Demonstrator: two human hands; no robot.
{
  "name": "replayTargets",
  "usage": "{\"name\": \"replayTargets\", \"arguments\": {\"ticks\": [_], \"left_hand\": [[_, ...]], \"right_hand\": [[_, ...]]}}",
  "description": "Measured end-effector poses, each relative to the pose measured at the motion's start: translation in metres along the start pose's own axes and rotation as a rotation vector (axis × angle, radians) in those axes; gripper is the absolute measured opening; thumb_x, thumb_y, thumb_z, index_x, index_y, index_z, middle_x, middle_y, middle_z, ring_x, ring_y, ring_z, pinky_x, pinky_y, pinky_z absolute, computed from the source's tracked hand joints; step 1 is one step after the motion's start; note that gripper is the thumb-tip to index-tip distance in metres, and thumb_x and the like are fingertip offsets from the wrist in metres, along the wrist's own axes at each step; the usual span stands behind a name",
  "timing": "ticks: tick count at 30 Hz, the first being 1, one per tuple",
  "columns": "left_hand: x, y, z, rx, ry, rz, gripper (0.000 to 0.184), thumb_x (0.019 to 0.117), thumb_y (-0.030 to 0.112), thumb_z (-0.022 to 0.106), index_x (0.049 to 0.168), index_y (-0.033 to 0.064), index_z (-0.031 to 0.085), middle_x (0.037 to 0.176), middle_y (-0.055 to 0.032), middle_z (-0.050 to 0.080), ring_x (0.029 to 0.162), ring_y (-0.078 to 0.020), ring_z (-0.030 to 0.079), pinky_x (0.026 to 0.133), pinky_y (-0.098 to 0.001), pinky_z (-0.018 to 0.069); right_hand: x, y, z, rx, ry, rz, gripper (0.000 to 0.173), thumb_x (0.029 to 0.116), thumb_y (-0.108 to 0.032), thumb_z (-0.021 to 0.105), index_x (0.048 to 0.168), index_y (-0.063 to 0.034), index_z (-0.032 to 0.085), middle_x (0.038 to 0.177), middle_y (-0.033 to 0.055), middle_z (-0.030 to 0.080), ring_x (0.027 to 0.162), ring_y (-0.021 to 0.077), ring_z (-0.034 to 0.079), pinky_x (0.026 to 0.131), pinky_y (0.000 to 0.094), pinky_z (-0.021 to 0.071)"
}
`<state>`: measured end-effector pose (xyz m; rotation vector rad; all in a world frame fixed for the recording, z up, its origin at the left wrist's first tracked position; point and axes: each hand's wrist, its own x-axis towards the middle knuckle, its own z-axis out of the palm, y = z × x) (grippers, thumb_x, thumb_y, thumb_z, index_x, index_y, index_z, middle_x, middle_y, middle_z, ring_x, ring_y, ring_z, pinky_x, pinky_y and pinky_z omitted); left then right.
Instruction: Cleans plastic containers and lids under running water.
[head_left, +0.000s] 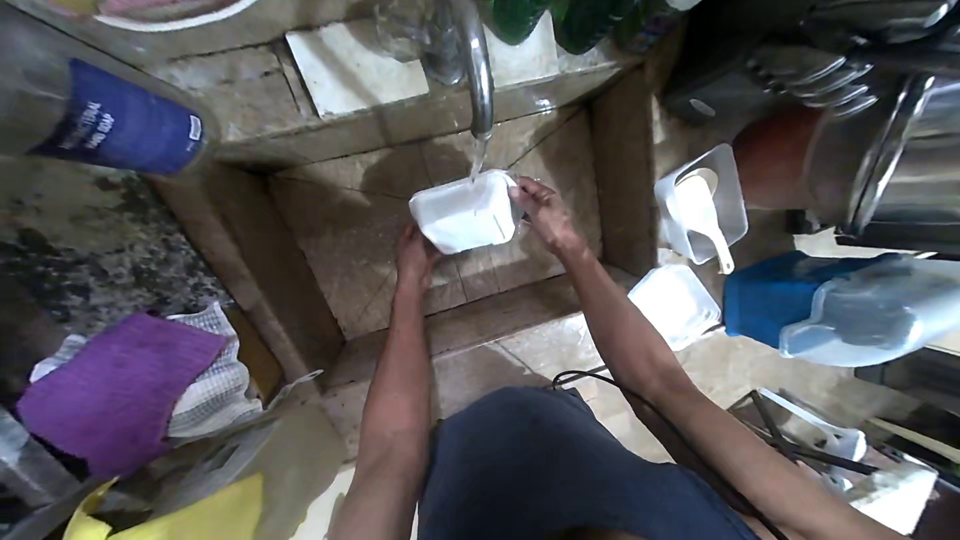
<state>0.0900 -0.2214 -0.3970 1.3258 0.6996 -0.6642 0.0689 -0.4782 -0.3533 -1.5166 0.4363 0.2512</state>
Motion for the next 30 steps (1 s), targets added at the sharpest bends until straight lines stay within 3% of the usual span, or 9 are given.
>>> {"name": "replayTargets", "arguments": {"ticks": [6,9,13,16,20,23,25,28,30], "left_hand": [[0.010,0.001,0.005,-0.283,-0.079,-0.171,0.072,0.1051,0.067,0.015,0.155,0.0187,0.036,0.145,-0.0147,0.057,0.125,-0.0351,0.061,0.095,-0.0591,0.0549],[0.006,0.008,0.011,-0.156,-0.106,-0.196,0.084,0.0986,0.078,0.016,0.160,0.0222,0.031,0.153,-0.0162,0.049,0.132,-0.0391,0.055,0.098,-0.0647,0.0511],[0.005,0.018,0.012,-0.046,-0.164,-0.159,0.059,0.1085,0.052,0.024,0.149,0.0141,0.044,0.138,-0.0160,0.060,0.119,-0.0365,0.063,0.090,-0.0623,0.0543],[0.004,0.024,0.018,0.066,-0.052,-0.082,0.046,0.1111,0.035,0.033,0.144,0.0068,0.049,0.131,-0.0176,0.061,0.109,-0.0298,0.064,0.087,-0.0514,0.0567],[-0.025,0.055,0.036,0.032,-0.206,-0.030,0.064,0.1051,0.063,0.036,0.154,0.0222,0.043,0.143,-0.0092,0.058,0.119,-0.0269,0.063,0.092,-0.0510,0.0565],[-0.029,0.051,0.042,0.031,-0.277,0.103,0.068,0.1024,0.048,0.056,0.159,0.0203,0.033,0.144,-0.0092,0.056,0.125,-0.0198,0.059,0.101,-0.0425,0.0536],[-0.018,0.050,0.043,0.017,-0.213,0.120,0.062,0.0998,0.040,0.061,0.153,0.0154,0.042,0.135,-0.0103,0.061,0.119,-0.0200,0.061,0.098,-0.0423,0.0541],[-0.007,0.054,0.042,0.067,-0.250,0.091,0.052,0.1041,0.035,0.049,0.151,0.0135,0.044,0.133,-0.0112,0.063,0.118,-0.0221,0.064,0.097,-0.0453,0.0564],[0.002,0.051,0.044,0.053,-0.298,0.081,0.050,0.1051,0.035,0.050,0.149,0.0111,0.046,0.132,-0.0131,0.064,0.118,-0.0244,0.065,0.097,-0.0473,0.0565]], "right_hand": [[0.008,-0.031,0.053,-0.068,0.018,-0.102,0.030,0.1049,-0.016,0.057,0.127,0.0022,0.066,0.107,0.0118,0.073,0.094,0.0140,0.070,0.087,0.0342,0.0588],[0.023,-0.047,0.064,0.098,0.036,-0.004,0.028,0.1043,-0.014,0.057,0.125,0.0024,0.065,0.105,0.0106,0.070,0.091,0.0132,0.067,0.085,0.0335,0.0577],[0.015,-0.075,0.068,0.067,-0.100,0.024,0.042,0.0972,-0.005,0.064,0.138,-0.0004,0.057,0.115,0.0150,0.070,0.098,0.0194,0.070,0.089,0.0387,0.0595],[-0.001,-0.074,0.084,-0.330,-0.054,-0.069,0.052,0.0936,-0.008,0.067,0.144,-0.0048,0.056,0.127,0.0147,0.068,0.110,0.0233,0.069,0.097,0.0445,0.0578],[-0.010,-0.054,0.106,-0.613,0.185,-0.079,0.049,0.0905,-0.010,0.070,0.139,-0.0038,0.062,0.129,0.0185,0.066,0.115,0.0332,0.066,0.098,0.0553,0.0545],[-0.018,-0.038,0.112,-0.464,-0.006,-0.162,0.054,0.0844,-0.013,0.078,0.133,0.0033,0.062,0.126,0.0217,0.064,0.112,0.0311,0.066,0.097,0.0479,0.0556],[-0.021,-0.037,0.101,-0.461,-0.151,-0.209,0.054,0.0887,-0.016,0.077,0.137,0.0021,0.060,0.130,0.0205,0.063,0.111,0.0285,0.068,0.096,0.0442,0.0583],[-0.033,-0.042,0.065,-0.778,0.196,-0.324,0.042,0.0898,-0.026,0.076,0.128,-0.0097,0.071,0.133,0.0120,0.066,0.120,0.0280,0.064,0.101,0.0487,0.0534],[-0.031,-0.039,0.029,-0.847,0.455,-0.197,0.055,0.0847,-0.037,0.079,0.132,-0.0124,0.067,0.138,0.0157,0.061,0.125,0.0373,0.057,0.098,0.0594,0.0476]]}}
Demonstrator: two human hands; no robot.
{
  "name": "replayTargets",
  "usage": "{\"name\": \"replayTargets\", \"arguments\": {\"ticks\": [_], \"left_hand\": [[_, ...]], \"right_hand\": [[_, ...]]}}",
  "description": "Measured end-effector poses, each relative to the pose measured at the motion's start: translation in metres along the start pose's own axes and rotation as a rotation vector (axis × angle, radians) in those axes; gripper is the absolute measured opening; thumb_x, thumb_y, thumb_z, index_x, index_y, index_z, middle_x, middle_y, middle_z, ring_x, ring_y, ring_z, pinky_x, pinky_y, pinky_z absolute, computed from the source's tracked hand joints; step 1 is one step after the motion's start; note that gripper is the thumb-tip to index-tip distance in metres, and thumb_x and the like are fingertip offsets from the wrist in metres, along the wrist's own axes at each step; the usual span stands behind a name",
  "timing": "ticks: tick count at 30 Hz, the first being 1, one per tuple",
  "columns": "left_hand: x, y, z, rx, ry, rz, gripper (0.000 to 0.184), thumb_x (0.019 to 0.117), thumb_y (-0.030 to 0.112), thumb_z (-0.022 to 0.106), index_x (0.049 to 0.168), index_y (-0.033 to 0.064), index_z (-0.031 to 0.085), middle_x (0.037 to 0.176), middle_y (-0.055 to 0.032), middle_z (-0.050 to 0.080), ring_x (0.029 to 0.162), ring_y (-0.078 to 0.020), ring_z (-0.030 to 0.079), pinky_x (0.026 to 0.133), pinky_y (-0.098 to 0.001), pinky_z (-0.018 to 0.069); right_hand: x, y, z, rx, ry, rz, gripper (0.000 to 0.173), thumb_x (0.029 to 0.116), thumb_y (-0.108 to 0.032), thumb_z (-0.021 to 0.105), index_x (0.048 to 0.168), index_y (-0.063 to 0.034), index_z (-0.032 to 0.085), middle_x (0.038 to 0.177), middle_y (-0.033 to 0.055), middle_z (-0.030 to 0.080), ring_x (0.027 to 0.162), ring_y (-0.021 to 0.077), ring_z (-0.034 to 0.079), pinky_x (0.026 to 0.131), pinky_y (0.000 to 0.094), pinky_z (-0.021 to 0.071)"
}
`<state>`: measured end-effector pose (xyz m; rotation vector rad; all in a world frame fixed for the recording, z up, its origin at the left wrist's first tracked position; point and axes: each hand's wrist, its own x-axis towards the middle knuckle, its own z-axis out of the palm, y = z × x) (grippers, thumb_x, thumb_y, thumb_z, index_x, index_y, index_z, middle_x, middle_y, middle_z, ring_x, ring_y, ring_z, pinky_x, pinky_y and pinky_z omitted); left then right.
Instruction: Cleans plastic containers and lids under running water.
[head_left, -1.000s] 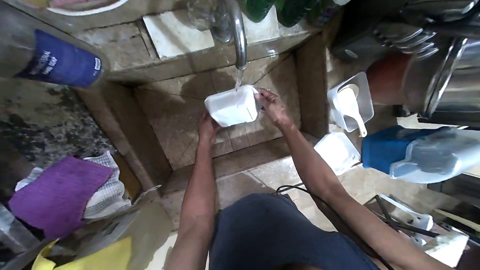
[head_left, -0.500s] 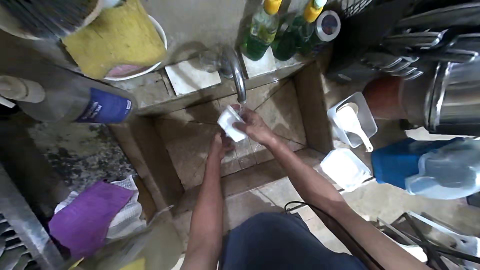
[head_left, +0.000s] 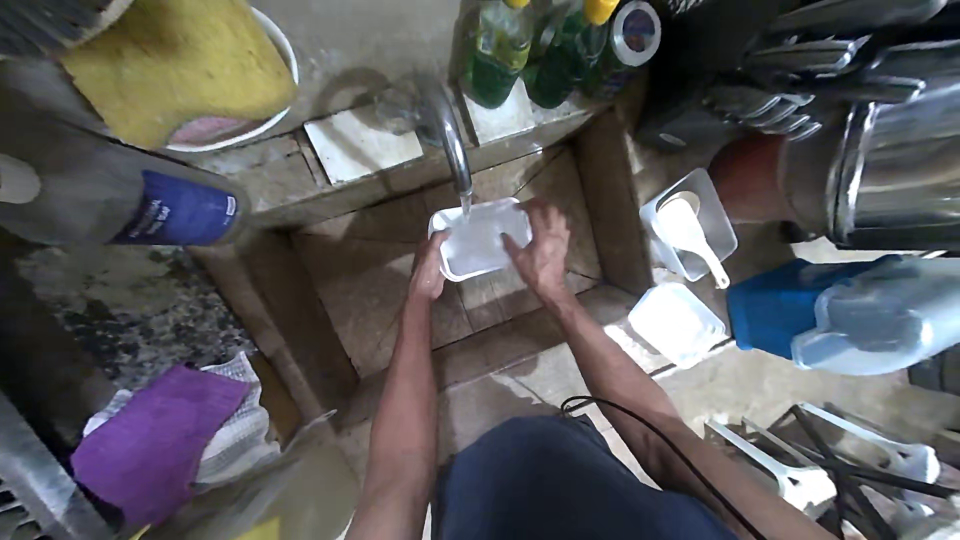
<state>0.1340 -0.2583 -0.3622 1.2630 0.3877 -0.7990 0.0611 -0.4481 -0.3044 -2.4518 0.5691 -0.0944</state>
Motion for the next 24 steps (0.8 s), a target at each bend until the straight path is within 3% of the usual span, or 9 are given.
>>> {"name": "replayTargets", "arguments": {"ticks": [2,3,5,8,11,13,16,20,24], "left_hand": [[0.007,-0.005,0.006,-0.026,-0.039,0.021,0.050,0.1066,0.040,0.049,0.146,0.0098,0.049,0.131,-0.0133,0.065,0.118,-0.0253,0.065,0.098,-0.0484,0.0565],[0.009,-0.006,0.012,-0.029,-0.051,0.033,0.052,0.1080,0.045,0.045,0.146,0.0107,0.050,0.133,-0.0123,0.065,0.120,-0.0249,0.064,0.099,-0.0487,0.0561],[0.011,-0.008,0.022,-0.021,-0.062,0.065,0.061,0.1089,0.055,0.033,0.150,0.0134,0.048,0.140,-0.0106,0.061,0.127,-0.0237,0.061,0.105,-0.0498,0.0531],[0.019,-0.009,0.034,0.031,0.024,0.081,0.067,0.1088,0.058,0.027,0.150,0.0096,0.048,0.142,-0.0134,0.059,0.130,-0.0241,0.058,0.108,-0.0498,0.0507],[0.029,-0.004,0.045,0.132,0.061,0.029,0.069,0.1060,0.062,0.034,0.148,0.0106,0.052,0.142,-0.0136,0.060,0.131,-0.0235,0.057,0.110,-0.0495,0.0484],[0.035,0.000,0.050,0.117,0.048,-0.066,0.072,0.1033,0.067,0.035,0.147,0.0127,0.053,0.137,-0.0139,0.063,0.125,-0.0268,0.062,0.103,-0.0532,0.0531],[0.032,0.015,0.048,0.115,0.040,-0.070,0.066,0.1058,0.062,0.036,0.146,0.0119,0.053,0.136,-0.0132,0.063,0.123,-0.0257,0.062,0.102,-0.0519,0.0532],[0.014,0.033,0.009,0.449,0.310,0.224,0.048,0.1062,0.045,0.051,0.127,0.0057,0.068,0.112,-0.0146,0.072,0.099,-0.0238,0.069,0.091,-0.0474,0.0574],[-0.009,0.101,-0.010,0.709,0.519,0.426,0.047,0.1092,0.041,0.044,0.119,0.0034,0.070,0.105,-0.0116,0.073,0.094,-0.0211,0.072,0.089,-0.0449,0.0595]], "right_hand": [[0.012,0.028,-0.015,0.148,-0.073,0.297,0.065,0.0845,-0.040,0.080,0.140,-0.0128,0.060,0.135,0.0126,0.062,0.122,0.0299,0.060,0.099,0.0548,0.0518],[0.016,0.039,-0.020,0.296,-0.124,0.404,0.058,0.0864,-0.039,0.079,0.135,-0.0118,0.062,0.123,0.0107,0.069,0.109,0.0243,0.069,0.092,0.0499,0.0582],[0.019,0.051,-0.026,0.533,-0.226,0.496,0.052,0.0919,-0.037,0.075,0.134,-0.0089,0.062,0.115,0.0125,0.072,0.102,0.0222,0.072,0.090,0.0466,0.0609],[0.015,0.055,-0.024,0.705,-0.244,0.602,0.058,0.0962,-0.031,0.070,0.148,-0.0130,0.050,0.126,0.0135,0.068,0.107,0.0249,0.071,0.086,0.0463,0.0616],[0.018,0.067,-0.019,0.921,-0.203,0.731,0.061,0.0991,-0.042,0.063,0.152,-0.0165,0.046,0.128,0.0122,0.068,0.110,0.0274,0.070,0.087,0.0495,0.0619],[0.019,0.069,-0.020,0.922,-0.160,0.710,0.056,0.1008,-0.043,0.060,0.147,-0.0124,0.050,0.122,0.0127,0.070,0.106,0.0256,0.071,0.086,0.0474,0.0623],[0.013,0.061,-0.028,0.776,-0.170,0.593,0.057,0.1006,-0.044,0.061,0.149,-0.0162,0.049,0.125,0.0106,0.069,0.108,0.0224,0.070,0.090,0.0453,0.0606],[0.013,0.027,-0.008,0.644,-0.252,0.470,0.057,0.0996,-0.037,0.065,0.149,-0.0132,0.051,0.121,0.0112,0.071,0.104,0.0202,0.071,0.091,0.0450,0.0599],[0.020,-0.018,0.029,0.615,-0.416,0.284,0.059,0.0999,-0.032,0.065,0.155,-0.0237,0.047,0.133,0.0116,0.066,0.115,0.0224,0.068,0.098,0.0479,0.0565]]}}
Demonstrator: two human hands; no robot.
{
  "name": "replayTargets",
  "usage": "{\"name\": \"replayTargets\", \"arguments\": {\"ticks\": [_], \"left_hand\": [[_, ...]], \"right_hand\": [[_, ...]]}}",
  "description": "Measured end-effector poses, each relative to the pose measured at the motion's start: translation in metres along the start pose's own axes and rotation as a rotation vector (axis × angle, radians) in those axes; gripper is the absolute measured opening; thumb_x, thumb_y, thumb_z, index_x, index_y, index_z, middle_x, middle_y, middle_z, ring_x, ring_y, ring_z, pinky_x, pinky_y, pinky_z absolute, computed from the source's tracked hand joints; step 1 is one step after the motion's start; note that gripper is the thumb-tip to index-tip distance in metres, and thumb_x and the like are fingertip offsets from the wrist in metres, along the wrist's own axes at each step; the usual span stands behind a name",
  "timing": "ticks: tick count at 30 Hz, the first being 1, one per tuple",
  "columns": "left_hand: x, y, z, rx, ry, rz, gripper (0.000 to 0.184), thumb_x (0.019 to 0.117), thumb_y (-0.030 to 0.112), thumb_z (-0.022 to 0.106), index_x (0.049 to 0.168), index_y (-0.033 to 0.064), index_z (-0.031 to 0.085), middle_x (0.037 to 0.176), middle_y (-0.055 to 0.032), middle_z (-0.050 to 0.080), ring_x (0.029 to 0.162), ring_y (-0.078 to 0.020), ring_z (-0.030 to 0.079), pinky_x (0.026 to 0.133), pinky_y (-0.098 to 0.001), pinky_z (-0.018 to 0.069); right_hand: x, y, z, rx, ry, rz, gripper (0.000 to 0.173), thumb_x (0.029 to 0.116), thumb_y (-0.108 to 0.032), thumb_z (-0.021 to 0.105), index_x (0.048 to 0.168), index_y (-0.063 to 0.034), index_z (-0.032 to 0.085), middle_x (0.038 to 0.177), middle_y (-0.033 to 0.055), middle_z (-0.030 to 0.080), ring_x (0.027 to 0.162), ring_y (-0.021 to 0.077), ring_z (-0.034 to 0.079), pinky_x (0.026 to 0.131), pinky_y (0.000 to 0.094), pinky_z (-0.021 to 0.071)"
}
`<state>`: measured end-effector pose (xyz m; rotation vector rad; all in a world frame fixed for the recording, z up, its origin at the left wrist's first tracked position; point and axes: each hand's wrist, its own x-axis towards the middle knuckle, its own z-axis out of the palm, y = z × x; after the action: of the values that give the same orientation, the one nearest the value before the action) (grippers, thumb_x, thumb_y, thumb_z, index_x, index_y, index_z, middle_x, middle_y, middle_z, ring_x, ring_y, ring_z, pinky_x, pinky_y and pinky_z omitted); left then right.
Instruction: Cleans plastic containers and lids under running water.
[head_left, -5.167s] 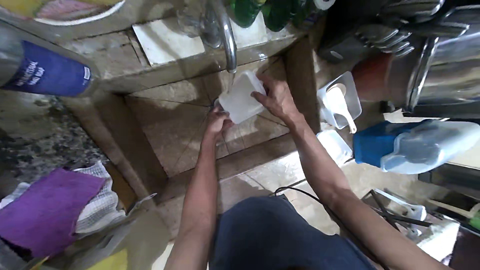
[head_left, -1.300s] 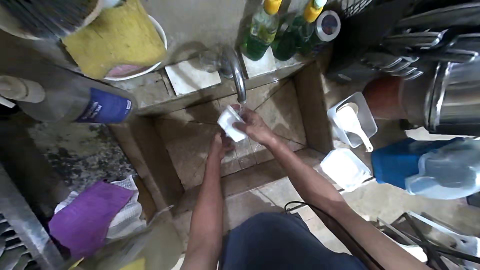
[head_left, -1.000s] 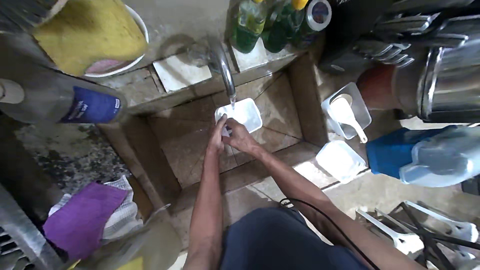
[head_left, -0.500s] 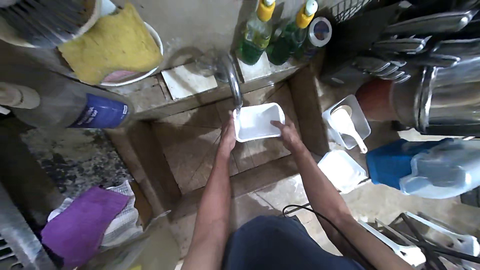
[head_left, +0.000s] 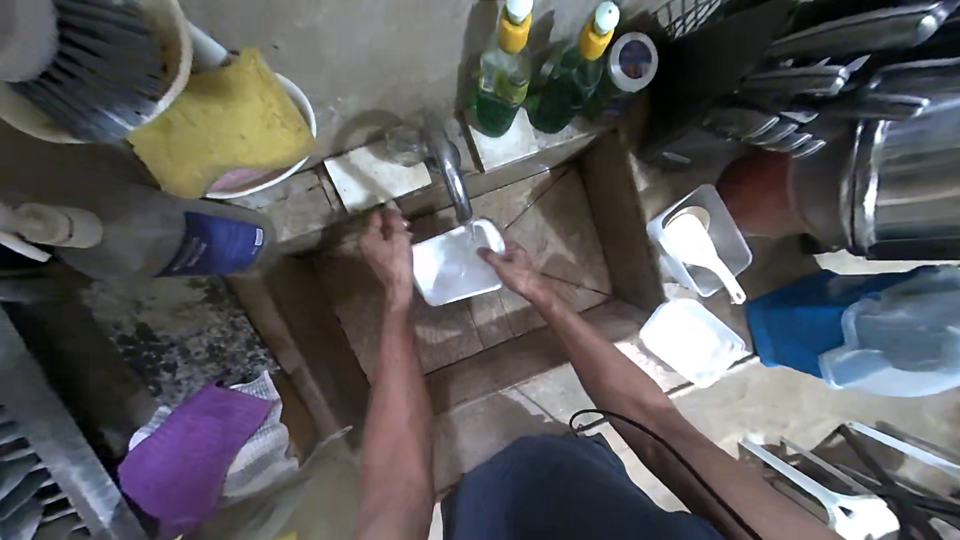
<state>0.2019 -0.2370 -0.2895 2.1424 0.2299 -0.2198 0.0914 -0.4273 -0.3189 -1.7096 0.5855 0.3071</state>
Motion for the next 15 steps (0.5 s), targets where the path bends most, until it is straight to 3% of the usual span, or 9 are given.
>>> {"name": "replayTargets", "arguments": {"ticks": [2,5,7,9,11,13,15], "left_hand": [[0.026,0.034,-0.020,0.141,-0.024,0.014,0.050,0.1079,0.046,0.042,0.119,0.0063,0.071,0.109,-0.0122,0.073,0.098,-0.0233,0.071,0.092,-0.0491,0.0562],[0.067,0.072,-0.021,0.105,-0.194,-0.123,0.063,0.1040,0.065,0.038,0.129,0.0127,0.063,0.098,-0.0092,0.072,0.070,-0.0185,0.068,0.066,-0.0422,0.0594],[0.079,0.089,-0.014,0.174,-0.274,-0.146,0.056,0.1010,0.063,0.046,0.142,0.0255,0.055,0.104,-0.0067,0.067,0.067,-0.0154,0.062,0.062,-0.0389,0.0557],[0.073,0.111,-0.010,0.221,-0.269,-0.188,0.055,0.0993,0.063,0.050,0.136,0.0228,0.057,0.095,-0.0023,0.061,0.061,-0.0092,0.051,0.058,-0.0317,0.0477],[0.075,0.113,-0.015,0.066,-0.292,-0.257,0.034,0.0986,0.053,0.058,0.117,0.0239,0.059,0.074,0.0077,0.053,0.049,-0.0006,0.044,0.045,-0.0186,0.0403],[0.074,0.117,-0.023,-0.116,-0.384,-0.345,0.019,0.1032,0.042,0.056,0.104,0.0228,0.058,0.065,0.0091,0.051,0.044,0.0009,0.042,0.041,-0.0143,0.0362],[0.064,0.129,-0.034,-0.126,-0.459,-0.381,0.015,0.1079,0.036,0.049,0.111,0.0226,0.056,0.070,0.0093,0.053,0.050,0.0019,0.046,0.046,-0.0127,0.0395]], "right_hand": [[0.008,-0.011,0.015,-0.132,-0.047,-0.082,0.061,0.0987,-0.034,0.067,0.156,-0.0270,0.046,0.139,0.0155,0.061,0.122,0.0304,0.063,0.101,0.0549,0.0524],[0.012,-0.017,0.020,-0.178,-0.063,-0.144,0.061,0.0983,-0.036,0.068,0.155,-0.0268,0.047,0.148,0.0160,0.056,0.130,0.0325,0.059,0.107,0.0572,0.0491],[0.010,-0.016,0.015,-0.158,-0.054,-0.208,0.062,0.0984,-0.031,0.069,0.156,-0.0271,0.047,0.147,0.0156,0.055,0.126,0.0322,0.061,0.103,0.0568,0.0525],[0.002,-0.021,0.000,-0.206,-0.046,-0.332,0.062,0.0982,-0.027,0.070,0.156,-0.0253,0.047,0.147,0.0163,0.055,0.121,0.0316,0.063,0.098,0.0547,0.0560],[-0.012,-0.023,-0.017,-0.373,0.028,-0.498,0.061,0.0966,-0.028,0.072,0.153,-0.0256,0.051,0.147,0.0152,0.054,0.118,0.0290,0.065,0.090,0.0493,0.0603],[-0.027,-0.019,-0.036,-0.550,0.123,-0.699,0.058,0.0925,-0.022,0.076,0.148,-0.0247,0.058,0.146,0.0181,0.054,0.129,0.0335,0.058,0.097,0.0481,0.0568],[-0.038,-0.015,-0.053,-0.681,0.195,-0.902,0.057,0.0878,-0.018,0.077,0.142,-0.0296,0.063,0.144,0.0191,0.057,0.134,0.0410,0.051,0.106,0.0556,0.0463]]}}
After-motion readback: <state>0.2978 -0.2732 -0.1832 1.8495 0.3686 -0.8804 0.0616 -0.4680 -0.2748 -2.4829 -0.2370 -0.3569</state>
